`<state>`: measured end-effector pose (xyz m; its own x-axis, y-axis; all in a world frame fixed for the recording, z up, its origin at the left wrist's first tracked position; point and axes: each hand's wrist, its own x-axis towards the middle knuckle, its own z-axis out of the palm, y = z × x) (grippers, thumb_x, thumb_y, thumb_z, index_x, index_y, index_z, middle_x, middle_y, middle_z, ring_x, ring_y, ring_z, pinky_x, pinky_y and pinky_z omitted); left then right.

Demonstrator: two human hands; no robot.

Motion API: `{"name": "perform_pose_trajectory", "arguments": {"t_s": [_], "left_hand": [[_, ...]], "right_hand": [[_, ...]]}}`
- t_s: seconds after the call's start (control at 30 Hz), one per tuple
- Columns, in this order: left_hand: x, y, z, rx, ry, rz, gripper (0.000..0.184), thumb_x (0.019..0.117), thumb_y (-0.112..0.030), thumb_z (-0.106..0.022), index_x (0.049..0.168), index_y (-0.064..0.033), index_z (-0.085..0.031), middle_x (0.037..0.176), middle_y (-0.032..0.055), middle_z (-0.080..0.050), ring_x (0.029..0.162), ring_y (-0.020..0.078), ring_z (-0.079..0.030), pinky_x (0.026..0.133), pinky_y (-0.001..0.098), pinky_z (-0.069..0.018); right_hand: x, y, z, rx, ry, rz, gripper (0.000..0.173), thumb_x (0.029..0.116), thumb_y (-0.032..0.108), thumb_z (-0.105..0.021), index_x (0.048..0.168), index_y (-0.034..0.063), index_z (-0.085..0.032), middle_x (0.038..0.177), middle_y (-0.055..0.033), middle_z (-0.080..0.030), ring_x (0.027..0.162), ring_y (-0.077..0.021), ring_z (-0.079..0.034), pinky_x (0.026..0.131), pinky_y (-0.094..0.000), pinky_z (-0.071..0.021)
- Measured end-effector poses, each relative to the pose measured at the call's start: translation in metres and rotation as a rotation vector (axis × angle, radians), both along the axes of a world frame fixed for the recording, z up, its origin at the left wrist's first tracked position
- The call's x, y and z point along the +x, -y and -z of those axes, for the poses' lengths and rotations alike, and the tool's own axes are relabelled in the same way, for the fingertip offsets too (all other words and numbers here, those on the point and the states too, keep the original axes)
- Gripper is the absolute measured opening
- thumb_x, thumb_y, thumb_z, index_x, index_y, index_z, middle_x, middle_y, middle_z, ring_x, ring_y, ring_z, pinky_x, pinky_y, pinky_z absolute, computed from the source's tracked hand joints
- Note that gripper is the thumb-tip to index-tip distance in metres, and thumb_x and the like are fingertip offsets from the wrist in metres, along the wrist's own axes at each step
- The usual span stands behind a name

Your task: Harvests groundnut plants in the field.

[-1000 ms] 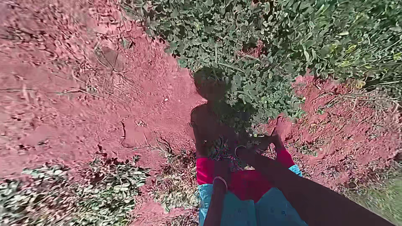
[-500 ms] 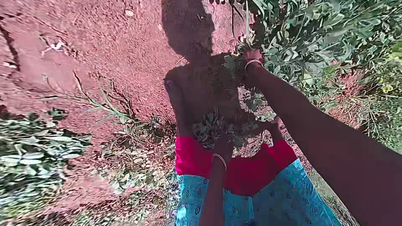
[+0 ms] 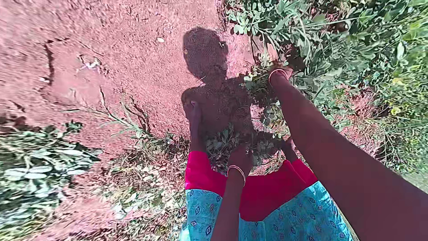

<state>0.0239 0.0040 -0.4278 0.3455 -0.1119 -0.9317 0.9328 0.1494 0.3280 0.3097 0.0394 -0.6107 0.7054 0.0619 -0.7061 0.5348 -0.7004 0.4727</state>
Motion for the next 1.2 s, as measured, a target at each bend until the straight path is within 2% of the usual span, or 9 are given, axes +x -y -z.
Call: {"name": "perform_pose_trajectory", "arguments": {"t_s": [0.1, 0.2, 0.43, 0.67, 0.83, 0.93, 1.1, 1.17, 1.2], "left_hand": [[0.002, 0.003, 0.007, -0.020, -0.041, 0.085, 0.044, 0.1083, -0.022, -0.046, 0.150, -0.0082, -0.050, 0.152, 0.0170, -0.050, 0.142, 0.0305, -0.048, 0.118, 0.0471, -0.0371], [0.002, 0.007, 0.010, -0.045, -0.079, 0.141, 0.043, 0.1088, -0.023, -0.046, 0.150, -0.0091, -0.050, 0.151, 0.0168, -0.051, 0.141, 0.0331, -0.048, 0.116, 0.0524, -0.0384], [0.009, 0.014, 0.014, -0.008, -0.111, 0.176, 0.045, 0.1092, -0.024, -0.044, 0.152, -0.0104, -0.047, 0.151, 0.0183, -0.050, 0.140, 0.0337, -0.050, 0.115, 0.0516, -0.0392], [-0.004, 0.029, 0.025, 0.016, -0.209, 0.208, 0.043, 0.1087, -0.022, -0.045, 0.150, -0.0104, -0.051, 0.154, 0.0190, -0.048, 0.142, 0.0362, -0.048, 0.117, 0.0539, -0.0369], [0.006, 0.020, 0.028, -0.055, -0.250, 0.273, 0.045, 0.1106, -0.027, -0.041, 0.151, -0.0081, -0.049, 0.152, 0.0200, -0.050, 0.143, 0.0367, -0.046, 0.118, 0.0561, -0.0338], [0.010, 0.014, 0.029, -0.043, -0.239, 0.210, 0.043, 0.1111, -0.028, -0.040, 0.147, -0.0070, -0.052, 0.149, 0.0194, -0.053, 0.139, 0.0348, -0.050, 0.116, 0.0540, -0.0380], [0.007, 0.020, 0.028, -0.004, -0.209, 0.160, 0.042, 0.1103, -0.024, -0.042, 0.145, -0.0025, -0.052, 0.147, 0.0234, -0.052, 0.137, 0.0366, -0.051, 0.115, 0.0536, -0.0389], [0.006, 0.025, 0.032, 0.005, -0.222, 0.149, 0.043, 0.1102, -0.024, -0.042, 0.146, -0.0033, -0.052, 0.148, 0.0232, -0.052, 0.137, 0.0374, -0.052, 0.114, 0.0535, -0.0399], [0.003, 0.028, 0.032, 0.000, -0.227, 0.150, 0.043, 0.1102, -0.024, -0.042, 0.146, -0.0031, -0.052, 0.148, 0.0231, -0.053, 0.136, 0.0374, -0.052, 0.114, 0.0533, -0.0399]], "right_hand": [[0.002, -0.015, 0.000, -0.066, -0.040, 0.055, 0.040, 0.1032, 0.018, -0.054, 0.136, -0.0034, -0.060, 0.143, -0.0229, -0.059, 0.136, -0.0398, -0.055, 0.103, -0.0600, -0.0480], [0.011, -0.001, 0.008, -0.063, -0.111, 0.028, 0.056, 0.1014, 0.019, -0.059, 0.149, -0.0067, -0.046, 0.156, -0.0285, -0.043, 0.148, -0.0441, -0.037, 0.117, -0.0582, -0.0352], [0.013, 0.021, -0.005, 0.109, -0.257, 0.067, 0.045, 0.1006, 0.023, -0.060, 0.140, 0.0003, -0.058, 0.145, -0.0273, -0.056, 0.135, -0.0458, -0.054, 0.103, -0.0679, -0.0461], [-0.109, 0.084, -0.075, -0.031, -0.450, 0.283, 0.033, 0.1039, 0.017, -0.055, 0.130, -0.0005, -0.064, 0.132, -0.0268, -0.065, 0.123, -0.0456, -0.063, 0.094, -0.0667, -0.0512], [-0.178, 0.161, -0.124, -0.375, -0.753, 0.321, 0.040, 0.1051, 0.014, -0.054, 0.143, 0.0009, -0.056, 0.142, -0.0269, -0.058, 0.132, -0.0449, -0.057, 0.104, -0.0636, -0.0471], [-0.163, 0.176, -0.119, -0.337, -0.721, 0.318, 0.047, 0.1052, 0.017, -0.054, 0.149, 0.0000, -0.050, 0.144, -0.0288, -0.057, 0.134, -0.0472, -0.055, 0.106, -0.0655, -0.0448], [-0.089, 0.119, -0.095, -0.151, -0.694, 0.196, 0.045, 0.1090, 0.018, -0.050, 0.145, -0.0087, -0.049, 0.148, -0.0300, -0.052, 0.140, -0.0444, -0.049, 0.114, -0.0596, -0.0391], [-0.037, 0.109, -0.061, 0.062, -0.427, 0.154, 0.042, 0.1062, 0.012, -0.053, 0.143, -0.0096, -0.052, 0.147, -0.0307, -0.053, 0.142, -0.0445, -0.047, 0.118, -0.0583, -0.0341], [-0.015, 0.118, -0.031, 0.216, -0.198, 0.122, 0.040, 0.1015, 0.011, -0.059, 0.136, -0.0096, -0.059, 0.138, -0.0318, -0.060, 0.134, -0.0463, -0.054, 0.114, -0.0595, -0.0395]]}}
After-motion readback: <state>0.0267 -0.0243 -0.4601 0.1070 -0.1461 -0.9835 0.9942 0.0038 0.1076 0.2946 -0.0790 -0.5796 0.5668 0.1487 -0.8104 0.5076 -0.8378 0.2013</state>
